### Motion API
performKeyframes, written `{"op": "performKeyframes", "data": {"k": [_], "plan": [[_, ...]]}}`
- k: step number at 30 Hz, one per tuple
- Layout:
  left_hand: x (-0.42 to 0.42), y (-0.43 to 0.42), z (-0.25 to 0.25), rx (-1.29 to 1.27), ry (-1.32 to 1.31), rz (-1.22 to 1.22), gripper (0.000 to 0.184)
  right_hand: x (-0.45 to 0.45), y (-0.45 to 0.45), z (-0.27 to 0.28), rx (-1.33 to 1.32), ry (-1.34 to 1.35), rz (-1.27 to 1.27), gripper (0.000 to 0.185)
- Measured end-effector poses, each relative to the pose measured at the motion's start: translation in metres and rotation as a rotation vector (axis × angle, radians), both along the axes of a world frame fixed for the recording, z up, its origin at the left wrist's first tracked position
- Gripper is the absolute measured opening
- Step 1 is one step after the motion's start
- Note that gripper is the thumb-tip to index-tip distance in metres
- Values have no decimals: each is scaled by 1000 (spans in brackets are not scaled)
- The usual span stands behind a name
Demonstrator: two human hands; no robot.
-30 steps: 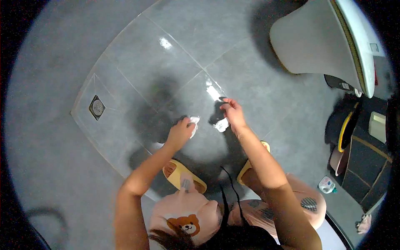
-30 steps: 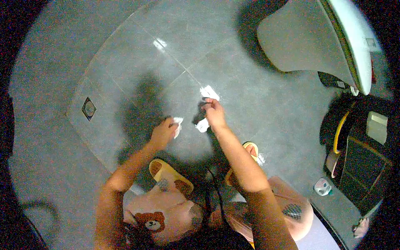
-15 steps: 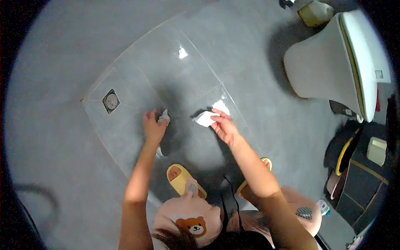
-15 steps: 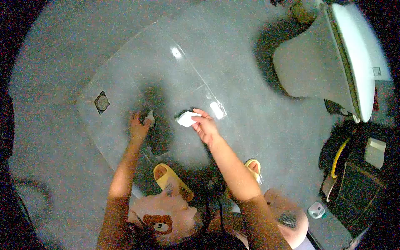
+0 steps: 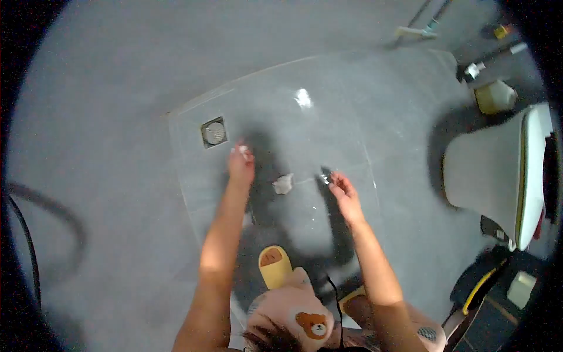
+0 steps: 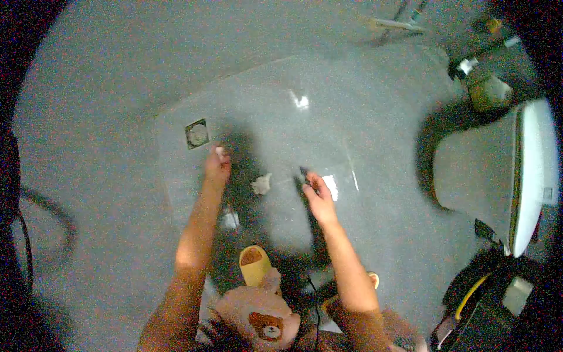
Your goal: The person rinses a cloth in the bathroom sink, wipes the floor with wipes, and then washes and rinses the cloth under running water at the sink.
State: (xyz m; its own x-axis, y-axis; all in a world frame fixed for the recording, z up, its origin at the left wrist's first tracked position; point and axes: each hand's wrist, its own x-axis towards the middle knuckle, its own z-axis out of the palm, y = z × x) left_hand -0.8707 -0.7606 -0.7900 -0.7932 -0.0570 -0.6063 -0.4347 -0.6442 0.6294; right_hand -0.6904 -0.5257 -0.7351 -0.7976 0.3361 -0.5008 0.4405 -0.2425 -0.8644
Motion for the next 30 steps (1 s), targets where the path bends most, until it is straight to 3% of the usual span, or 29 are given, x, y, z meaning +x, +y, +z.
{"op": "performKeyframes", "data": {"k": [1, 3, 5, 13, 16, 18, 20, 23, 26, 28, 29, 30], "plan": [[-30, -32, -9, -108, -6, -18, 18, -3, -6, -1, 20, -42, 45, 33], [-66, -54, 5, -281, 6, 212, 22, -4, -19, -4, 59, -94, 134, 29], [-94, -82, -10, -286, -12, 188, 24, -4, -32, -19, 89, -115, 227, 27], [-123, -92, -35, -514, -97, 131, 36, -19, -54, -34, -3, -101, 150, 22], [-98, -76, -25, -137, 139, -166, 38, -32, -56, -23, -49, -53, 139, 25], [-50, -8, 12, -113, 294, -278, 42, -46, -63, -14, -69, -19, 134, 32], [1, 41, 38, 25, 247, -425, 49, -60, -72, 3, -191, 55, 71, 42], [57, 73, 44, -137, 259, -821, 55, -67, -66, 18, -315, 26, -101, 35], [66, 86, 39, -281, 180, -732, 50, -56, -42, 9, -247, -15, -81, 28], [67, 81, -6, -516, 260, -762, 48, -46, -27, 14, -249, -18, -21, 22], [68, 77, -21, -637, 298, -778, 47, -40, -19, 10, -259, 20, -32, 27], [66, 75, -14, -599, 216, -787, 45, -34, -8, 12, -213, -8, -33, 33]]}}
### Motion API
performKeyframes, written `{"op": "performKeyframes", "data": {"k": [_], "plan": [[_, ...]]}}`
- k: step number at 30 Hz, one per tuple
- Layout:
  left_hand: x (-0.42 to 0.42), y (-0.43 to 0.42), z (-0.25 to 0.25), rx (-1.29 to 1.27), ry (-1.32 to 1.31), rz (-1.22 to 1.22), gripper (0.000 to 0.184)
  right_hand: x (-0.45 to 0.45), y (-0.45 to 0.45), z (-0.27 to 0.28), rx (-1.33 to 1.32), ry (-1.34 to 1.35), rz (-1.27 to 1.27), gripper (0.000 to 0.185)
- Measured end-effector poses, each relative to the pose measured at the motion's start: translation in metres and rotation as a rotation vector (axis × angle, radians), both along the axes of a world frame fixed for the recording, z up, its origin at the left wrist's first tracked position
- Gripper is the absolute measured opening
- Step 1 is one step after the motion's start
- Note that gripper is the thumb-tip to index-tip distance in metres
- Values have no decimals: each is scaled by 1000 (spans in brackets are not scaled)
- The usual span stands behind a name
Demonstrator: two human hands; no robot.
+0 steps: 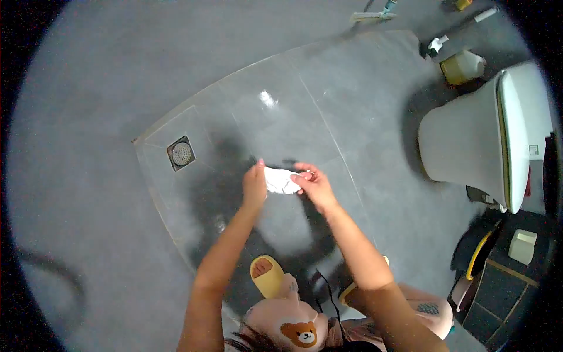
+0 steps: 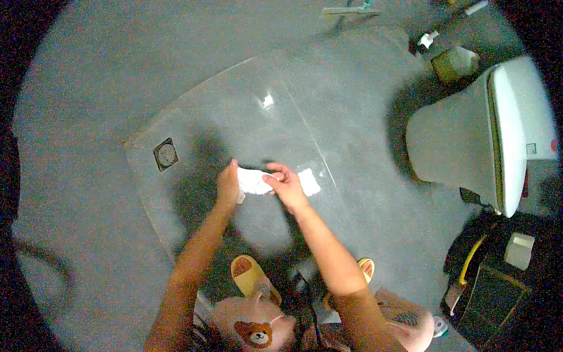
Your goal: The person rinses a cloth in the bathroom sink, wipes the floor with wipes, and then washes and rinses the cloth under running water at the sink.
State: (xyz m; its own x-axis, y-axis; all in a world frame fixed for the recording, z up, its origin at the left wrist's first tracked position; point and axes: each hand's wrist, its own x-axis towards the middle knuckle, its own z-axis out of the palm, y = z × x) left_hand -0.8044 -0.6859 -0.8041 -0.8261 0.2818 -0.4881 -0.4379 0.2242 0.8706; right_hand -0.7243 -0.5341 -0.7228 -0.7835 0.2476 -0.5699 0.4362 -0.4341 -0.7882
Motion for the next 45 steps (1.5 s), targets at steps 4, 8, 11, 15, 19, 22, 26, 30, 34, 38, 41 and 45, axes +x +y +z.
{"op": "performKeyframes", "data": {"k": [4, 8, 11, 15, 19, 22, 26, 30, 34, 38, 41, 45], "plan": [[-6, 9, 78, 252, -233, -45, 31, 14, 30, -16, -73, 131, -164, 30], [-11, 14, 79, 574, -494, -148, 20, 12, 32, 5, -573, 106, -297, 27], [-5, 19, 71, 581, -440, -211, 23, 14, 27, -10, -605, 53, -130, 32], [-10, 11, 63, 359, -292, -353, 36, 19, 35, -9, -374, 30, -300, 36], [-14, 11, 78, 98, 198, -557, 54, 15, 55, 0, -143, 61, -125, 29], [-35, 14, 76, 114, 454, -475, 67, -23, 69, 26, -45, 84, -92, 58], [-68, 14, 61, -577, 817, -499, 67, -33, 93, -25, 173, -185, -148, 66], [-87, 39, -1, -719, 1131, -800, 57, 5, 99, -49, 137, -200, -247, 44], [-139, 59, -42, -699, 1257, -616, 53, 50, 89, -46, 179, -232, -291, 33], [-220, 87, -37, -1108, 1096, -237, 57, 144, 104, -68, 286, -264, -276, 31], [-211, 159, -70, -812, 1240, -346, 55, 161, 98, -54, 197, -407, -373, 28], [-56, 239, -45, -435, 1234, -758, 54, 151, 86, -30, 94, -411, -490, 28]]}}
